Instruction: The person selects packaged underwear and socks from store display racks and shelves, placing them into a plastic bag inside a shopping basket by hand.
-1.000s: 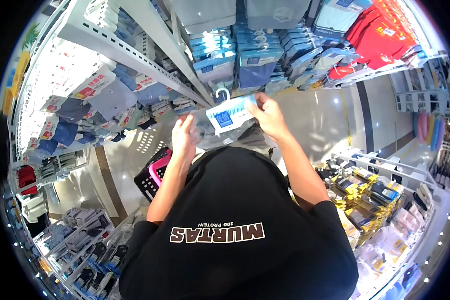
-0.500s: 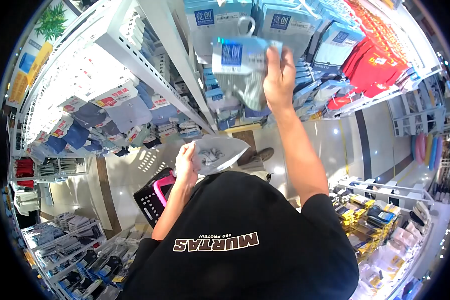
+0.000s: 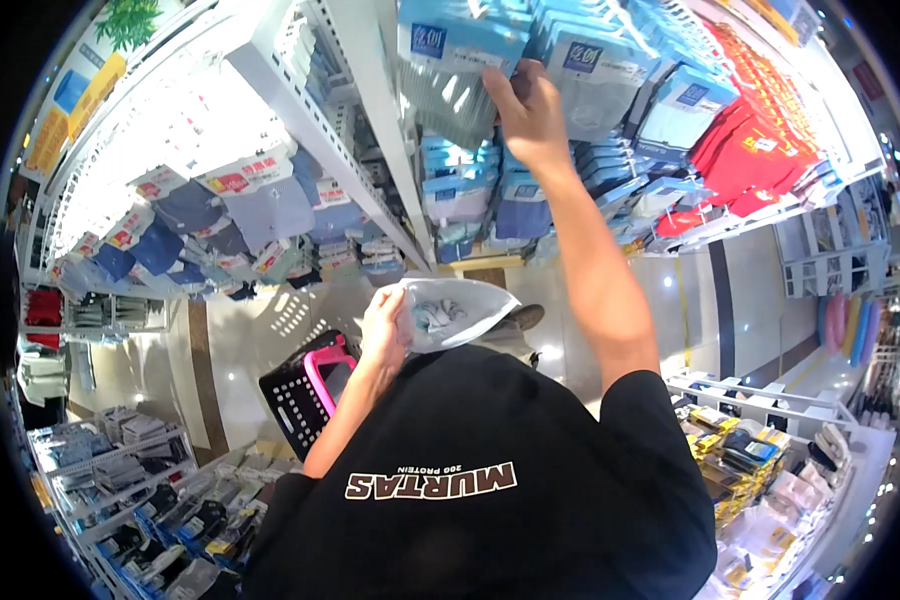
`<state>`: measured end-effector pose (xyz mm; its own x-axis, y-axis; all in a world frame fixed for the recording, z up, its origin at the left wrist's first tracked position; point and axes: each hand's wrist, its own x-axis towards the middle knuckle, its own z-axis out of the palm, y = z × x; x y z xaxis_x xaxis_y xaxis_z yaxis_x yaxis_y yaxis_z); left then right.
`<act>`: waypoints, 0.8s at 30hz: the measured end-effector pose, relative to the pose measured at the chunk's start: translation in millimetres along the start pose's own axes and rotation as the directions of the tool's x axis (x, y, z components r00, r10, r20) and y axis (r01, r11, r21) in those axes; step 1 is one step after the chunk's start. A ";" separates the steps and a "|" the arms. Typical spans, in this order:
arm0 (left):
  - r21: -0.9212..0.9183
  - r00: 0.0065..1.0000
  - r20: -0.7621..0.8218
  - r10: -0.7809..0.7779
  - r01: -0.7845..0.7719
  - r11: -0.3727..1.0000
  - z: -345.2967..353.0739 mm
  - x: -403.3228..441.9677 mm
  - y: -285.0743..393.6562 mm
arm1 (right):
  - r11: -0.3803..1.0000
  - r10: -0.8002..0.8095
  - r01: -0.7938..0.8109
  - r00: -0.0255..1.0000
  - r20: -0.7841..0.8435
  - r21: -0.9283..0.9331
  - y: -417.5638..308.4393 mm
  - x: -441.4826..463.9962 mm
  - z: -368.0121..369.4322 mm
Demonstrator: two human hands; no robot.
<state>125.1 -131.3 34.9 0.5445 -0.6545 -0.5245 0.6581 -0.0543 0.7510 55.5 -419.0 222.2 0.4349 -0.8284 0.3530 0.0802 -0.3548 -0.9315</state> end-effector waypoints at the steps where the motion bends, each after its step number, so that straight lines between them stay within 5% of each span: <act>1: 0.007 1.000 -0.006 0.028 -0.028 1.000 2.1 0.1 -0.8 | 1.000 0.013 -0.012 0.999 -0.034 0.022 4.9 -8.9 3.6; 4: 0.009 0.999 0.004 -0.049 0.049 0.999 7.5 -10.7 14.8 | 0.986 -0.024 0.013 0.998 -0.066 -0.163 25.1 -44.8 -3.3; 8: -0.010 0.997 0.018 -0.072 0.072 0.997 12.4 -13.1 22.1 | 0.988 0.152 -0.152 0.988 -0.024 -0.005 45.5 -107.3 -4.4; 9: -0.021 0.997 0.024 -0.079 0.079 0.997 11.2 -10.5 21.4 | 0.967 0.231 -0.239 0.968 0.097 0.084 58.3 -123.6 -9.1; 13: -0.026 0.996 0.023 -0.082 0.083 0.996 16.5 -5.6 24.1 | 0.852 0.507 -0.485 0.675 0.535 -0.195 72.4 -176.0 -8.7; 14: -0.018 0.996 0.034 -0.080 0.081 0.997 21.1 -4.9 23.7 | 0.836 0.527 -0.489 0.593 0.609 -0.249 81.0 -186.7 -3.0; 16: -0.010 0.996 0.052 -0.066 0.067 0.998 31.4 -3.9 22.1 | 0.899 0.431 -0.212 0.571 0.699 -0.382 94.4 -203.5 8.5; 18: -0.012 0.992 0.121 -0.047 0.049 0.999 41.9 -5.7 16.3 | 0.911 0.411 -0.274 0.552 0.725 -0.308 126.0 -225.1 25.3; 20: 0.021 0.986 0.138 -0.089 0.087 0.996 58.6 -13.6 14.7 | 0.830 0.543 -0.110 0.385 0.746 -0.547 150.4 -231.5 36.8; 21: 0.054 0.982 0.172 -0.084 0.075 0.996 65.5 -16.5 9.6 | 0.960 0.272 -0.102 0.554 0.787 -0.260 159.9 -239.7 43.5; 24: 0.084 0.945 0.299 -0.131 0.111 0.990 83.2 -32.3 8.8 | 0.983 0.180 -0.086 0.591 0.786 -0.160 170.4 -245.0 46.0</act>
<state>70.0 -173.5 91.8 0.2726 -0.8370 -0.4744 0.6687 -0.1897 0.7189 3.9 -256.6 -27.1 0.9767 -0.2129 -0.0281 -0.1025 -0.3468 -0.9323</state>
